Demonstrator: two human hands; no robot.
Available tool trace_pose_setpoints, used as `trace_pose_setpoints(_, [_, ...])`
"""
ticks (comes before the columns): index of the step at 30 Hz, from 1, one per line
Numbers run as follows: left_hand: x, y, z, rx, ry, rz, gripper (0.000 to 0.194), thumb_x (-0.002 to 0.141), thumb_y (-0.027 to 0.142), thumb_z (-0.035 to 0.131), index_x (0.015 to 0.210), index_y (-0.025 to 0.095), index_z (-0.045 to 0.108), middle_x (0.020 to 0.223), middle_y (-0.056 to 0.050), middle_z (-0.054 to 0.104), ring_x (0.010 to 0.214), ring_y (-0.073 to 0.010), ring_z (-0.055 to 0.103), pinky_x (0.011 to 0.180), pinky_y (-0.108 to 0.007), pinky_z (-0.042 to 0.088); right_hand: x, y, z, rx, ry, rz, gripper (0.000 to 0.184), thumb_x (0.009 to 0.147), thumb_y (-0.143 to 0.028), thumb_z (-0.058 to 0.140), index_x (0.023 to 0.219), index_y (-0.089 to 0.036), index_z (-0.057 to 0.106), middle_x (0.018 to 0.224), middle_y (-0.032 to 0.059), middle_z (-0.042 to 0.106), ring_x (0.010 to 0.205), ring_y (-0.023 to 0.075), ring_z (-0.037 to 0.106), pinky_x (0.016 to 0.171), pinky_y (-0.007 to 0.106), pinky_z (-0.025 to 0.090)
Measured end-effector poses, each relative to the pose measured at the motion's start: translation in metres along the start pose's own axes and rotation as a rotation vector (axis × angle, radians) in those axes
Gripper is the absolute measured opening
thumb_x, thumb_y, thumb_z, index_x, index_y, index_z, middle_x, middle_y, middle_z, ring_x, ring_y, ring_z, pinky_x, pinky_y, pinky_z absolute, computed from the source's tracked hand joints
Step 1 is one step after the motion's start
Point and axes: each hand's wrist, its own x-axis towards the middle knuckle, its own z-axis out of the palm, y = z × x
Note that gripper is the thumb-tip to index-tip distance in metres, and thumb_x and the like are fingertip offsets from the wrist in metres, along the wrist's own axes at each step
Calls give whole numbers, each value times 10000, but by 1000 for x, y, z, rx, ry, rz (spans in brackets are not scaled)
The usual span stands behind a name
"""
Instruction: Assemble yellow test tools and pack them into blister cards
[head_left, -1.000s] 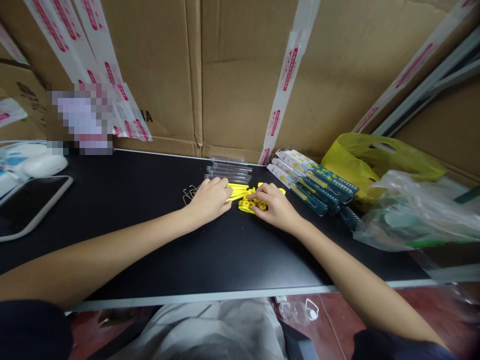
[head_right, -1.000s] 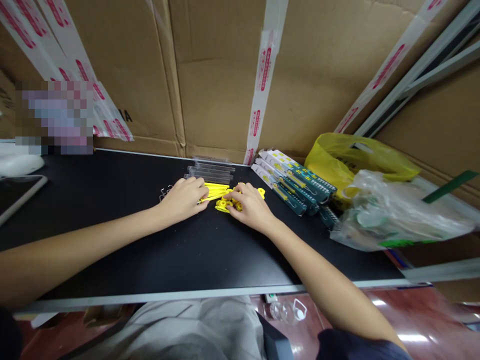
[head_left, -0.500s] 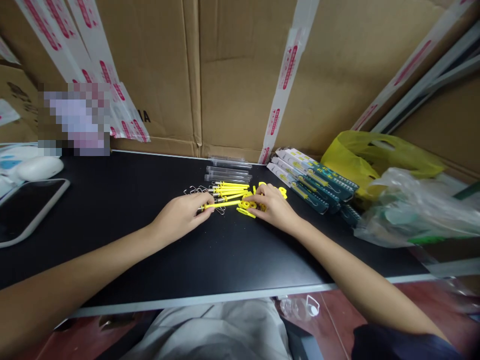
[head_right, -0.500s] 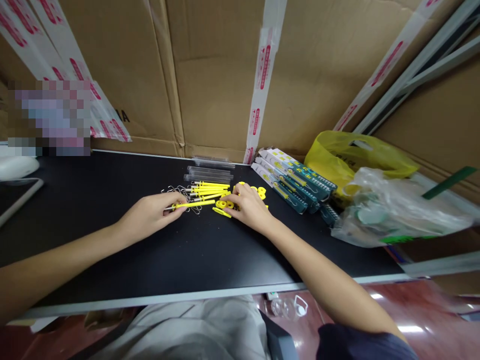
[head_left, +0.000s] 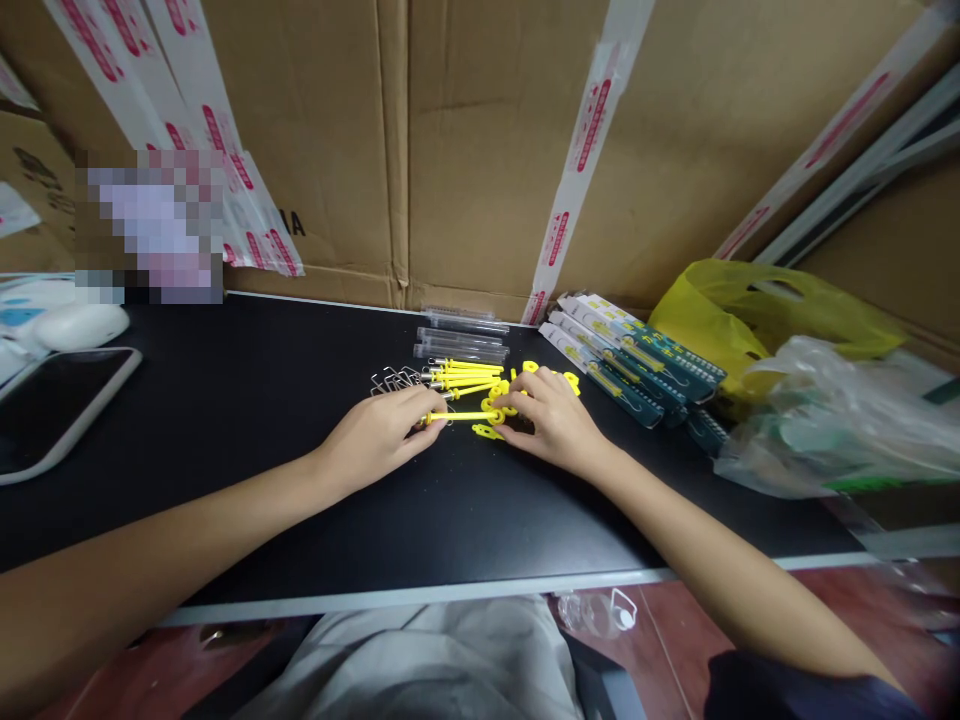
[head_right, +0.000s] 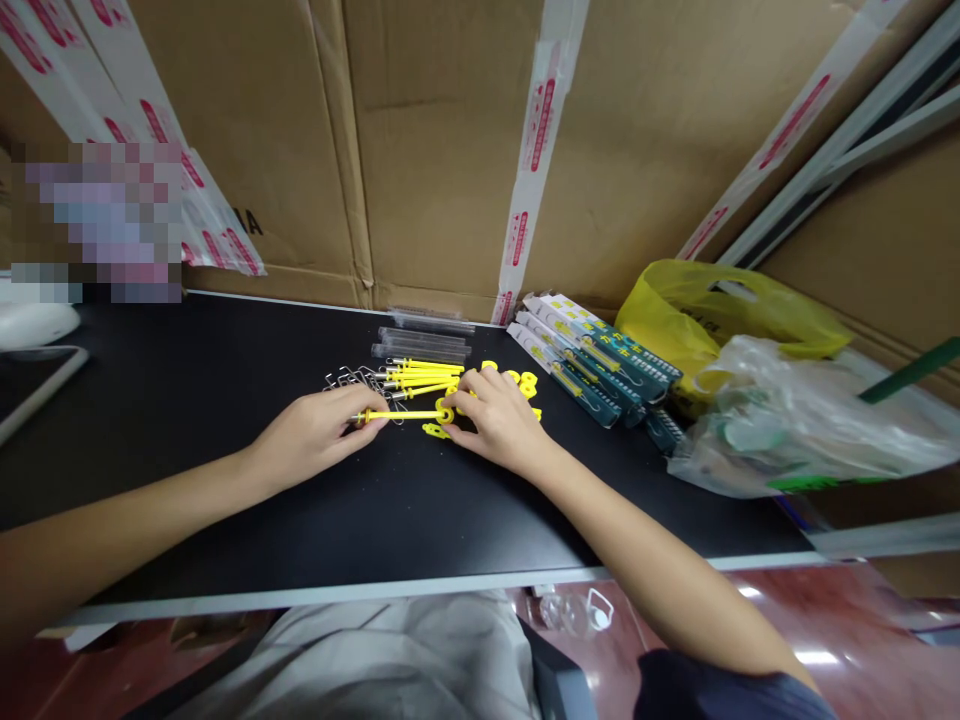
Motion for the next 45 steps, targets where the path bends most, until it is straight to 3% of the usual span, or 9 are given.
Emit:
trace_pose_setpoints(12, [-1, 3, -1, -54, -3, -19, 129, 954, 233, 468, 939, 173, 580, 878, -12, 651, 712, -110, 600, 678, -216, 445, -1, -6, -8, 93, 63, -14, 197, 893, -364, 607, 965, -183, 637, 897, 89, 656, 836, 225, 519, 727, 362, 392])
trace_pose_setpoints(23, [-2, 7, -1, -303, -35, -219, 135, 922, 291, 509, 897, 185, 588, 837, 0, 641, 653, -107, 569, 606, -217, 437, -2, -6, -10, 160, 144, -80, 177, 896, -342, 624, 999, -199, 643, 900, 78, 696, 826, 215, 570, 727, 362, 423])
trace_pose_setpoints(30, [2, 7, 0, -409, -35, -264, 125, 908, 277, 522, 868, 178, 588, 814, 4, 627, 700, -113, 577, 621, -208, 445, -3, -6, -8, 149, 185, -115, 186, 889, -351, 639, 1004, -205, 643, 893, 66, 709, 798, 202, 570, 709, 343, 420])
trace_pose_setpoints(45, [2, 12, -4, -440, -51, -235, 147, 916, 304, 515, 881, 185, 594, 831, 1, 648, 719, -120, 597, 650, -212, 473, -2, -11, -12, 220, 177, -130, 153, 879, -295, 630, 1007, -213, 607, 892, 59, 714, 776, 195, 589, 704, 342, 443])
